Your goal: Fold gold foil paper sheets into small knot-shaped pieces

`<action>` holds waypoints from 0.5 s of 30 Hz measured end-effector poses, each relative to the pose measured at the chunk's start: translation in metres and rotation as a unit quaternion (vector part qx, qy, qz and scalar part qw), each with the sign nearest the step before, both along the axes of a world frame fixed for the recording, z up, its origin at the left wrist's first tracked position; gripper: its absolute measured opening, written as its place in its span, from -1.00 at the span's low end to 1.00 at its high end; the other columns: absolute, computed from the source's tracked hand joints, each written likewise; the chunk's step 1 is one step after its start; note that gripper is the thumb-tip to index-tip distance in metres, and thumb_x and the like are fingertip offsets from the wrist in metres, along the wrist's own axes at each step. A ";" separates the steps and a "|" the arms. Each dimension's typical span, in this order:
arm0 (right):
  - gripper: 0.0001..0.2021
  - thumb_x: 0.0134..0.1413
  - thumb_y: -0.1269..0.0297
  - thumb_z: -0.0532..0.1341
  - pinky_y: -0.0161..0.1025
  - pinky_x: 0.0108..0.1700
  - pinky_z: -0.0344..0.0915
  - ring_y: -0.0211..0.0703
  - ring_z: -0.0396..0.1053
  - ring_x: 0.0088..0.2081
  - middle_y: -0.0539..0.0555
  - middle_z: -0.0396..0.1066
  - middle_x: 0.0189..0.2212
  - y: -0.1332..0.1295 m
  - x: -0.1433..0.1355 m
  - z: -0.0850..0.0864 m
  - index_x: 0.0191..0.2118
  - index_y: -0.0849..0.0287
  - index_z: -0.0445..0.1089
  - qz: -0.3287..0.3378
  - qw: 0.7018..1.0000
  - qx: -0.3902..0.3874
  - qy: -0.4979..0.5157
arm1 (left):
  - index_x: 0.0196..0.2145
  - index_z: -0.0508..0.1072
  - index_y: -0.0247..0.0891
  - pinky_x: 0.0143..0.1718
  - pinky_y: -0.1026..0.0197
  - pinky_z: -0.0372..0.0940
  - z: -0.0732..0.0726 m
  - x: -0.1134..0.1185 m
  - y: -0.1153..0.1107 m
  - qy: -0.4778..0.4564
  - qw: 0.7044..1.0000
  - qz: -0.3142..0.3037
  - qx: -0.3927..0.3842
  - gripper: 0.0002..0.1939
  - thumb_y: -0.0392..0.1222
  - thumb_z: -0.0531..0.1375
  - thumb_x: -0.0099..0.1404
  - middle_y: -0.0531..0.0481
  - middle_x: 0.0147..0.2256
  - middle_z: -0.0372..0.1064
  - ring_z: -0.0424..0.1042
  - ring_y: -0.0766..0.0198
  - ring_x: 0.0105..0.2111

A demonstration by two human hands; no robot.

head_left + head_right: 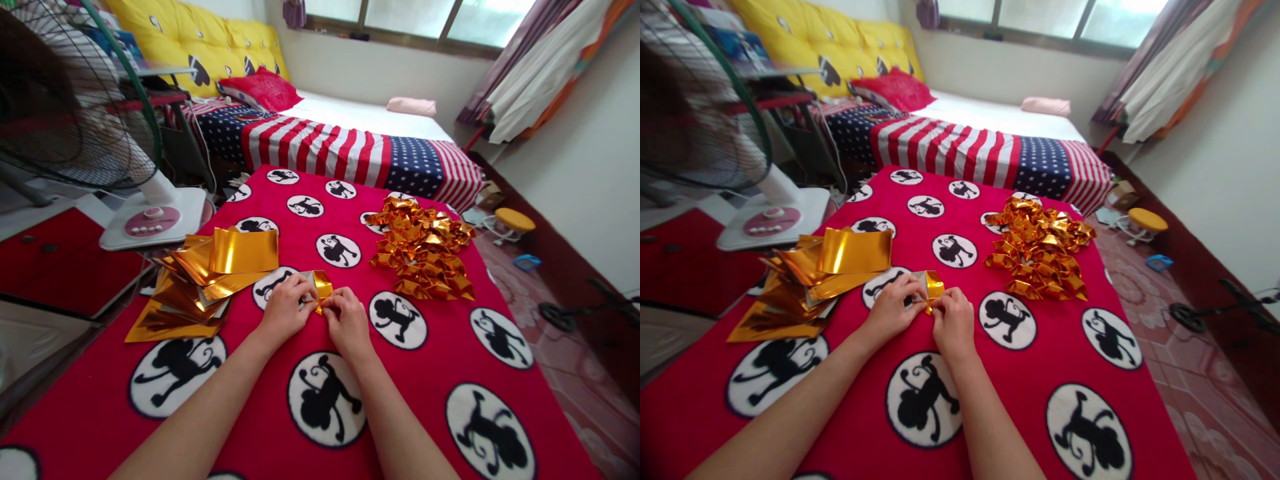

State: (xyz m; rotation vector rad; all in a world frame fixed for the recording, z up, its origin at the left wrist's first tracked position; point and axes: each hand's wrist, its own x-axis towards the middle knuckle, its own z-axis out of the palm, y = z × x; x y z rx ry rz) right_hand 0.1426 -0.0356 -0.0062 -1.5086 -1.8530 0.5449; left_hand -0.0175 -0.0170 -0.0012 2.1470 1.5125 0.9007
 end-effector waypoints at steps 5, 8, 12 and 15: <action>-0.86 0.05 0.50 0.21 -0.23 -0.18 0.27 -0.12 0.35 -0.20 0.06 0.37 -0.27 0.000 0.000 -0.001 -0.37 0.13 0.48 -0.001 1.000 0.002 -0.006 | -0.29 0.59 -0.06 -0.14 0.13 0.26 -0.004 -0.001 0.001 -0.003 1.000 -0.020 0.012 -0.80 -0.32 0.25 0.17 0.00 -0.21 0.38 0.38 0.19 -0.18; -0.86 0.06 0.50 0.20 -0.22 -0.17 0.27 -0.11 0.35 -0.19 0.06 0.37 -0.27 -0.001 0.000 0.000 -0.37 0.13 0.47 -0.001 1.000 0.002 -0.006 | -0.29 0.61 -0.04 -0.13 0.13 0.28 -0.005 -0.001 0.002 -0.002 1.000 -0.023 0.011 -0.78 -0.32 0.25 0.17 -0.01 -0.20 0.38 0.39 0.20 -0.18; -0.87 0.10 0.46 0.18 -0.22 -0.17 0.25 -0.11 0.35 -0.20 0.06 0.37 -0.28 -0.002 -0.002 0.003 -0.37 0.13 0.46 -0.008 1.000 0.001 -0.007 | -0.29 0.62 -0.05 -0.11 0.13 0.28 -0.003 -0.001 0.003 -0.008 1.000 -0.023 0.009 -0.77 -0.34 0.24 0.16 0.00 -0.20 0.39 0.39 0.21 -0.19; -0.92 0.10 0.39 0.22 -0.22 -0.18 0.24 -0.11 0.34 -0.21 0.06 0.37 -0.29 -0.003 -0.005 0.005 -0.39 0.15 0.44 -0.023 1.000 -0.002 -0.010 | -0.31 0.62 -0.07 -0.09 0.13 0.28 -0.002 0.000 0.002 -0.010 1.000 -0.021 0.009 -0.78 -0.35 0.24 0.15 0.00 -0.20 0.40 0.40 0.21 -0.19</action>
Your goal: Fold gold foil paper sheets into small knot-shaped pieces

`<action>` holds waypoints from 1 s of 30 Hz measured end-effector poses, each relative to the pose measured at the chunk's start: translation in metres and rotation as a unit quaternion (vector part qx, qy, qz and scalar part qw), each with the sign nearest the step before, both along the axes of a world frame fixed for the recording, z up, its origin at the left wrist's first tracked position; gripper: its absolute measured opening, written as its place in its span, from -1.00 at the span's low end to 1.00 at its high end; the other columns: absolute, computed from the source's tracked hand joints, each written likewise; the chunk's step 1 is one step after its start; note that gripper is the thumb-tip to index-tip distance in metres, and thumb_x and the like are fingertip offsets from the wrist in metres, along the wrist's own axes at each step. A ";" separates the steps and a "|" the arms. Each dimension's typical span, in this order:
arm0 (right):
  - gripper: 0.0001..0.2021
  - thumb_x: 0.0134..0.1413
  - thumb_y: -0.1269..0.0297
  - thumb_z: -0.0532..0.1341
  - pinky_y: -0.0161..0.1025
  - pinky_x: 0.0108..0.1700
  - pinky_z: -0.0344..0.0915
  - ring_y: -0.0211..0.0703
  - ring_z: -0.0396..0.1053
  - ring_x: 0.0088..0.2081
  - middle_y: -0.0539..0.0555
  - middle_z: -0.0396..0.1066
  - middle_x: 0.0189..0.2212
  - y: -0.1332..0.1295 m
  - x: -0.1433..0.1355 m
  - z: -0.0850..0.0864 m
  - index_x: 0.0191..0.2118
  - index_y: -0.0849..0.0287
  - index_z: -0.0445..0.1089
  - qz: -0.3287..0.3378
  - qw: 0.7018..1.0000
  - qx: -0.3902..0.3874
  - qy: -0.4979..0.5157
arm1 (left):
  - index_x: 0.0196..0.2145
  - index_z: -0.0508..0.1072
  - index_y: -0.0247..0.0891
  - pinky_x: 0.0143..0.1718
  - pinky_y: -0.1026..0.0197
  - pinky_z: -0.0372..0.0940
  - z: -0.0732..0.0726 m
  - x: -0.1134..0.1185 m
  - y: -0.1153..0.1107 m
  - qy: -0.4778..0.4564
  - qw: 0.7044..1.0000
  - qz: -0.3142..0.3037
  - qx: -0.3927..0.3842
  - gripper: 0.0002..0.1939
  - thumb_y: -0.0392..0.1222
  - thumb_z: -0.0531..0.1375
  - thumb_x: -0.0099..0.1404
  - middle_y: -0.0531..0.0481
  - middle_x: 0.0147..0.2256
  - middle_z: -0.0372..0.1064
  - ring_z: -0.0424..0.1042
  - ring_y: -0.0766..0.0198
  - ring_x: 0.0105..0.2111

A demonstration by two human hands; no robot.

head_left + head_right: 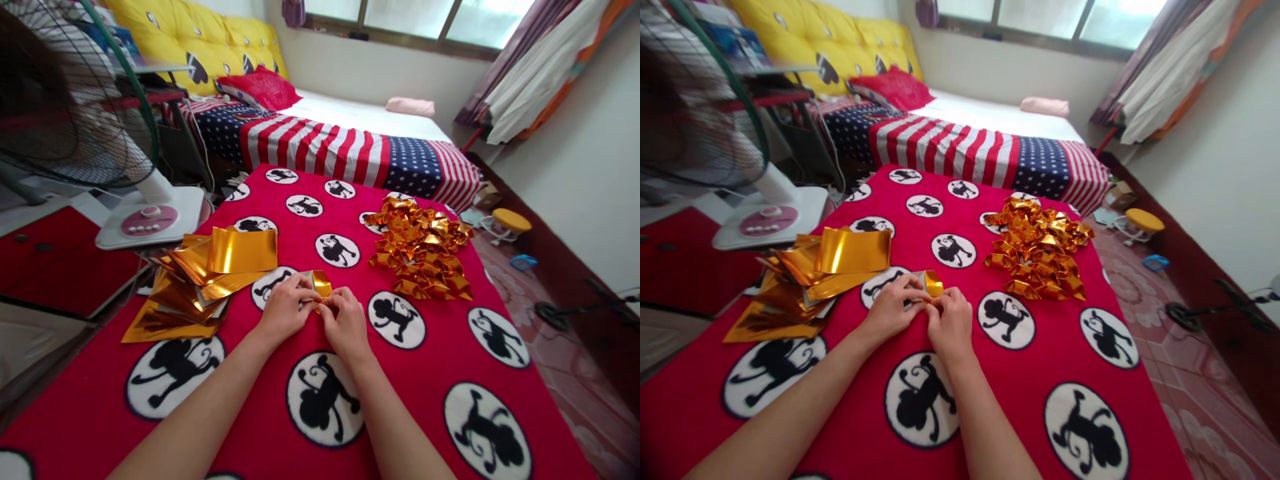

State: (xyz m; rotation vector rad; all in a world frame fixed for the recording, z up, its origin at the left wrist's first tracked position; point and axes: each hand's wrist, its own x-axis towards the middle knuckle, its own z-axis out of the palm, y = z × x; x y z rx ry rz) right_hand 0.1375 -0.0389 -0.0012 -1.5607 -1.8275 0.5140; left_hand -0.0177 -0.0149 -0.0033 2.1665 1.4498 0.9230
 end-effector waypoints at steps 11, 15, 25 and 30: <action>-0.93 0.02 0.45 0.27 -0.16 -0.12 0.23 -0.09 0.32 -0.19 0.05 0.35 -0.29 -0.004 -0.007 0.002 -0.39 0.14 0.40 -0.026 1.000 -0.005 -0.008 | -0.32 0.62 -0.09 -0.12 0.13 0.30 0.000 -0.003 0.003 -0.021 0.999 -0.015 -0.025 -0.73 -0.42 0.20 0.17 -0.02 -0.21 0.40 0.40 0.21 -0.19; -0.93 0.03 0.44 0.26 -0.16 -0.13 0.23 -0.09 0.32 -0.20 0.06 0.35 -0.29 -0.004 -0.006 0.002 -0.40 0.14 0.40 -0.025 1.000 -0.002 -0.009 | -0.31 0.62 -0.11 -0.12 0.12 0.31 -0.002 -0.004 0.004 -0.019 0.999 -0.020 -0.018 -0.70 -0.44 0.16 0.20 -0.04 -0.21 0.40 0.40 0.20 -0.19; -0.93 0.01 0.43 0.31 -0.18 -0.17 0.21 -0.11 0.34 -0.23 0.05 0.37 -0.29 0.000 -0.004 0.006 -0.40 0.14 0.43 -0.008 0.998 0.002 -0.065 | -0.38 0.56 -0.20 -0.15 0.19 0.33 -0.001 -0.006 -0.005 -0.101 0.995 -0.011 0.020 -0.62 -0.57 0.04 0.14 -0.01 -0.28 0.44 0.43 0.26 -0.24; -0.90 -0.07 0.44 0.37 -0.21 -0.24 0.15 -0.16 0.37 -0.29 0.00 0.42 -0.32 0.018 0.014 0.018 -0.46 0.10 0.48 0.069 0.986 -0.020 -0.147 | -0.36 0.47 -0.21 -0.09 0.17 0.33 0.005 -0.020 -0.008 -0.162 0.976 0.119 0.083 -0.73 -0.49 0.05 0.19 -0.02 -0.27 0.44 0.43 0.22 -0.19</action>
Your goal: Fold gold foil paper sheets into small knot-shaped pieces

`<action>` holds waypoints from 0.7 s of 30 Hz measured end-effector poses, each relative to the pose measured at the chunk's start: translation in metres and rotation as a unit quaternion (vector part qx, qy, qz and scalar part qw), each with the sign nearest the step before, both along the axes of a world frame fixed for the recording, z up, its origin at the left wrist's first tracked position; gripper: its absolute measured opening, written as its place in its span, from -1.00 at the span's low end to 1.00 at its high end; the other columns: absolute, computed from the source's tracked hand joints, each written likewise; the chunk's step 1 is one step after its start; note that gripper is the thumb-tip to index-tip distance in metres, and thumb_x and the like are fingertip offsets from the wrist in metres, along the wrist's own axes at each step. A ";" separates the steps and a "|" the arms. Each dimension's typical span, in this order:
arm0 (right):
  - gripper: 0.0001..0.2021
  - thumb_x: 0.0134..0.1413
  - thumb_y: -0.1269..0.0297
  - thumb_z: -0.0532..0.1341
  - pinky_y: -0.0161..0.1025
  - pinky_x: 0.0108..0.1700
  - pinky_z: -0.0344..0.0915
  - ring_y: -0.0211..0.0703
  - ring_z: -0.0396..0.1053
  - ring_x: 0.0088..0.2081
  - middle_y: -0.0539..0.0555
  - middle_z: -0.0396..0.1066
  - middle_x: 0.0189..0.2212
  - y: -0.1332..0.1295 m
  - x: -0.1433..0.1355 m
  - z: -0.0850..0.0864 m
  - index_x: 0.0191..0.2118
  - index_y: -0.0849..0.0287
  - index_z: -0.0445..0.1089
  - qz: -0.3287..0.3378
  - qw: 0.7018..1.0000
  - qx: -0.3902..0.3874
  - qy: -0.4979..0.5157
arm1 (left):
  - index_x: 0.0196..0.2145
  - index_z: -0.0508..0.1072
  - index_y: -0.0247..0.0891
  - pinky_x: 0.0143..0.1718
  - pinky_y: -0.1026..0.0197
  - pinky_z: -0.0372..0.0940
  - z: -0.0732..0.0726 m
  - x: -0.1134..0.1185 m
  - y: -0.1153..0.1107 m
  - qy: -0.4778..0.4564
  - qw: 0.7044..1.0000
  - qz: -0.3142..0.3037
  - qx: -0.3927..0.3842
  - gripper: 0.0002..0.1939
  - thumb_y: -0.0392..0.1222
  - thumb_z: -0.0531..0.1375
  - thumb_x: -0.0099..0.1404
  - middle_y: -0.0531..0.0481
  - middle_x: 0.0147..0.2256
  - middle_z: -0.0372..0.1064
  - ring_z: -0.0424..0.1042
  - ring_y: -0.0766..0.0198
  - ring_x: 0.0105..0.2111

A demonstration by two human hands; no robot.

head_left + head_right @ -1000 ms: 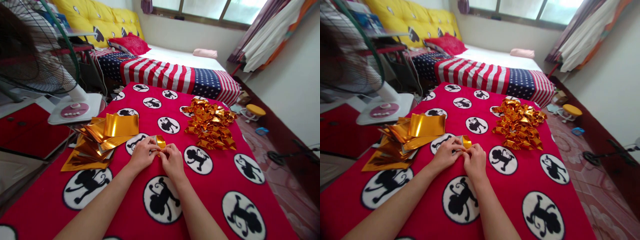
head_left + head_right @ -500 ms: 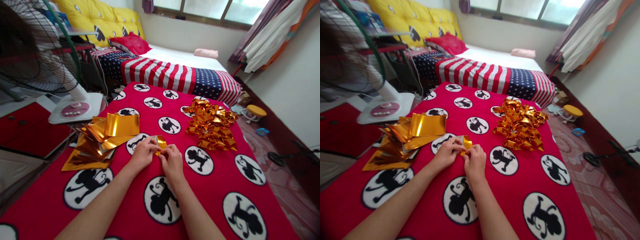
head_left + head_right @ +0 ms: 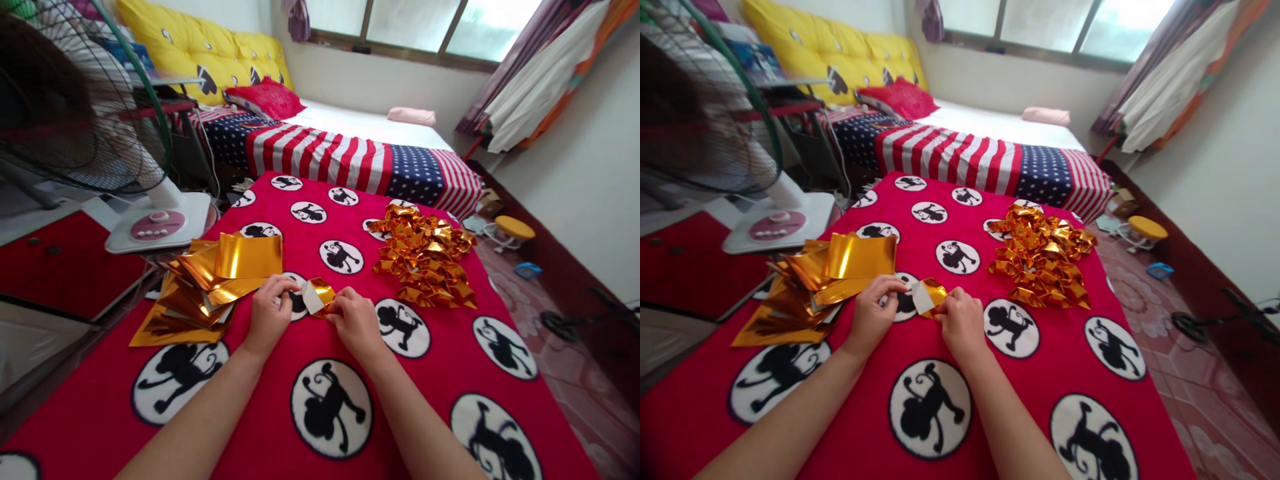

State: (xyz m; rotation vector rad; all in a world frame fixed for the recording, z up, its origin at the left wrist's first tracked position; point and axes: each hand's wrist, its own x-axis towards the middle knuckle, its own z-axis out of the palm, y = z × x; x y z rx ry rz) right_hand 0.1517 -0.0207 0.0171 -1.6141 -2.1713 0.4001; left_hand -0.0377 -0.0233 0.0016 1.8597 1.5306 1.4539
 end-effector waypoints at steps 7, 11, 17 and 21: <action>-0.87 -0.08 0.48 0.37 -0.25 -0.25 0.10 -0.21 0.38 -0.29 -0.05 0.44 -0.31 0.016 0.017 0.004 -0.46 0.08 0.48 0.064 0.997 -0.008 -0.034 | -0.35 0.55 -0.20 -0.16 0.18 0.33 -0.009 -0.003 0.009 0.043 0.997 -0.062 -0.034 -0.83 -0.37 0.16 0.23 -0.01 -0.31 0.49 0.45 0.23 -0.26; -0.86 -0.06 0.50 0.34 -0.24 -0.25 0.11 -0.16 0.39 -0.26 -0.03 0.44 -0.30 0.011 0.013 0.003 -0.44 0.08 0.49 0.043 0.998 -0.007 -0.049 | -0.31 0.58 -0.17 -0.14 0.14 0.30 -0.012 0.000 0.012 0.108 0.990 -0.078 -0.043 -0.86 -0.29 0.20 0.25 -0.01 -0.28 0.50 0.43 0.21 -0.24; -0.84 -0.01 0.52 0.26 -0.24 -0.27 0.12 -0.14 0.39 -0.25 0.02 0.44 -0.30 0.007 0.009 0.000 -0.46 0.10 0.48 0.021 0.999 -0.002 -0.042 | -0.39 0.56 -0.17 -0.20 0.15 0.29 -0.008 0.006 0.016 0.157 0.984 -0.050 -0.069 -0.95 -0.27 0.27 0.19 0.00 -0.36 0.45 0.41 0.20 -0.27; -0.84 0.00 0.53 0.25 -0.25 -0.26 0.13 -0.16 0.38 -0.26 0.02 0.43 -0.32 0.006 0.009 -0.002 -0.47 0.12 0.45 0.013 1.000 0.004 -0.020 | -0.05 0.46 -0.14 -0.08 0.10 0.29 -0.008 0.007 0.022 0.141 0.986 -0.040 -0.074 -0.58 -0.33 0.31 0.10 -0.04 -0.12 0.44 0.40 0.13 -0.13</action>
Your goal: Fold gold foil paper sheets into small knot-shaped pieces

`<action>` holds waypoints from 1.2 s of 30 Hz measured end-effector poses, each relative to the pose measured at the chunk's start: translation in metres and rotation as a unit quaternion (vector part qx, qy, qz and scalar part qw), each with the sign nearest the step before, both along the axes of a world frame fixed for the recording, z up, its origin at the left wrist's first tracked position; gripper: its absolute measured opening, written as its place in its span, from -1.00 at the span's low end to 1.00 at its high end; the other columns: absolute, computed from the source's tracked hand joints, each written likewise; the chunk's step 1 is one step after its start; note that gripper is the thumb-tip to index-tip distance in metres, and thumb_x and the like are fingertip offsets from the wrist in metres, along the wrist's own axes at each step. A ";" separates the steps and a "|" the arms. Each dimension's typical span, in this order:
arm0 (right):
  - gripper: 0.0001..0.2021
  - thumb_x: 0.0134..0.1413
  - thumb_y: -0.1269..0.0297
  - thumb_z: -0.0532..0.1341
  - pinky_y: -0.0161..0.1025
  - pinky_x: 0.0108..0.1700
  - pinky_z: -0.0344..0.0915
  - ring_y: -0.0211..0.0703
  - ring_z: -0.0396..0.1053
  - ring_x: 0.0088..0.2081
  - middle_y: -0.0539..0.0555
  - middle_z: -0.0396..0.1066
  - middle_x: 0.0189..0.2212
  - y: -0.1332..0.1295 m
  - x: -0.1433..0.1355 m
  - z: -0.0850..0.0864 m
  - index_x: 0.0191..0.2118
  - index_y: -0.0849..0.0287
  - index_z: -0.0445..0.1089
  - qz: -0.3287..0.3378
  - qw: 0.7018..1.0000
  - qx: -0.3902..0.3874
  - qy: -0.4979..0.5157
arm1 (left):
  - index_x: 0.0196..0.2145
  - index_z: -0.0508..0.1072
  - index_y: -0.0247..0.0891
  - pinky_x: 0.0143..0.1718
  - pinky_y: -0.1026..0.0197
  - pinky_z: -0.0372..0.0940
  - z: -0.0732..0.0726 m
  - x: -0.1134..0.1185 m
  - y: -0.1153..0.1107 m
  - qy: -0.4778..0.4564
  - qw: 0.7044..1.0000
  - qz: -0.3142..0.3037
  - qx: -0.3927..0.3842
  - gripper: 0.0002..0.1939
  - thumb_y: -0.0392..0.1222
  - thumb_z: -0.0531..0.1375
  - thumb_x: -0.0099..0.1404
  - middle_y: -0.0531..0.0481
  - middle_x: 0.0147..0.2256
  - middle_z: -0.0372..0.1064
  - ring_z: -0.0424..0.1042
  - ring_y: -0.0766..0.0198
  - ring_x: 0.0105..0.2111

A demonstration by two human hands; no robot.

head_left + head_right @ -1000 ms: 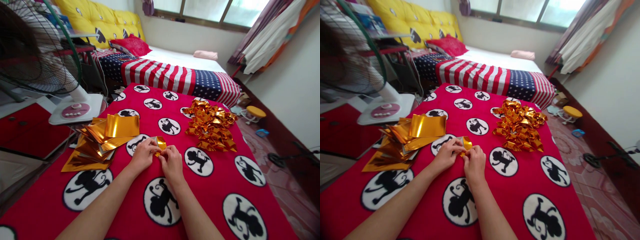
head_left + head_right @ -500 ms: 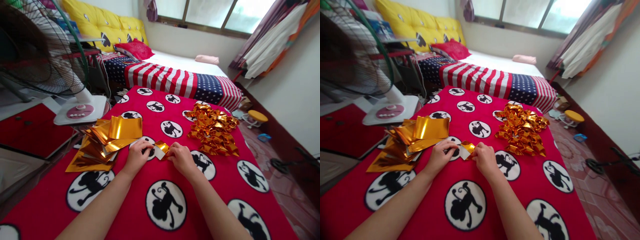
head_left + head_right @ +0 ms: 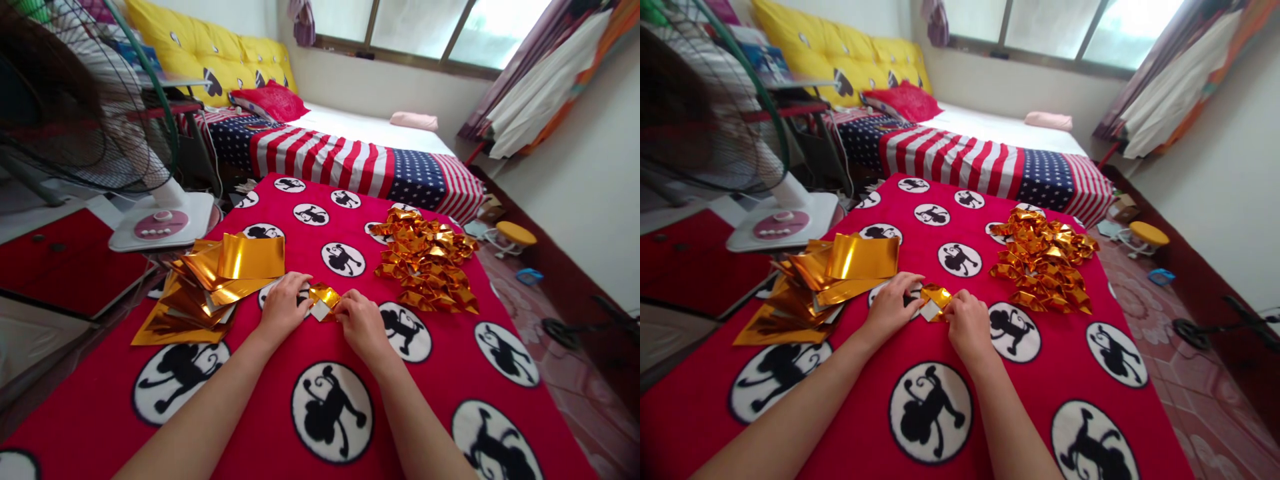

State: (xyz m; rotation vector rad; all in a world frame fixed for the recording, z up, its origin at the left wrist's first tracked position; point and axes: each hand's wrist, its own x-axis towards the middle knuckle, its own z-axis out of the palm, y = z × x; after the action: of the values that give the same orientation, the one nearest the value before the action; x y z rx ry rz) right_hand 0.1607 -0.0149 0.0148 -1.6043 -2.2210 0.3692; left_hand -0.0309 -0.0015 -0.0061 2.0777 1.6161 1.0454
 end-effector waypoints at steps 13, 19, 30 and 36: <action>-0.83 0.06 0.56 0.23 -0.24 -0.22 0.11 -0.16 0.32 -0.28 0.03 0.39 -0.39 -0.006 0.006 -0.007 -0.41 0.15 0.49 0.016 0.998 0.058 0.036 | -0.20 0.59 -0.19 -0.12 0.09 0.30 -0.001 -0.005 0.003 0.052 0.987 -0.149 0.038 -0.79 -0.35 0.18 0.28 -0.07 -0.21 0.50 0.40 0.19 -0.19; -0.83 0.14 0.52 0.21 -0.24 -0.21 0.17 -0.16 0.32 -0.28 0.05 0.41 -0.35 0.002 0.027 -0.010 -0.36 0.13 0.51 0.085 0.992 0.077 0.044 | -0.07 0.53 -0.21 -0.07 -0.02 0.29 0.008 -0.001 -0.017 0.168 0.976 -0.135 0.044 -0.70 -0.37 0.11 0.31 -0.12 -0.09 0.47 0.34 0.07 -0.05; -0.82 0.25 0.48 0.11 -0.12 -0.11 0.23 -0.09 0.30 -0.18 0.11 0.44 -0.21 -0.023 0.018 -0.022 -0.22 0.17 0.46 0.072 0.983 0.151 0.071 | -0.14 0.55 -0.26 -0.01 0.03 0.32 0.006 -0.005 -0.010 0.085 0.972 -0.212 0.061 -0.74 -0.38 0.10 0.32 -0.12 -0.11 0.50 0.42 0.13 -0.09; -0.92 0.20 0.42 0.20 -0.12 -0.14 0.18 -0.09 0.30 -0.21 0.09 0.45 -0.22 -0.019 0.015 -0.021 -0.27 0.16 0.45 0.049 0.987 0.154 0.011 | -0.17 0.56 -0.24 -0.05 0.05 0.35 0.004 -0.006 -0.007 0.058 0.973 -0.219 0.051 -0.77 -0.33 0.12 0.33 -0.11 -0.13 0.51 0.42 0.16 -0.13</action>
State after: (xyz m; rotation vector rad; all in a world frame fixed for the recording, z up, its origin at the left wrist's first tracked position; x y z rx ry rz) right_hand 0.1754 -0.0336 -0.0058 -1.3267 -2.2164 0.0628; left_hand -0.0369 -0.0089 -0.0022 2.4501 1.0850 0.8780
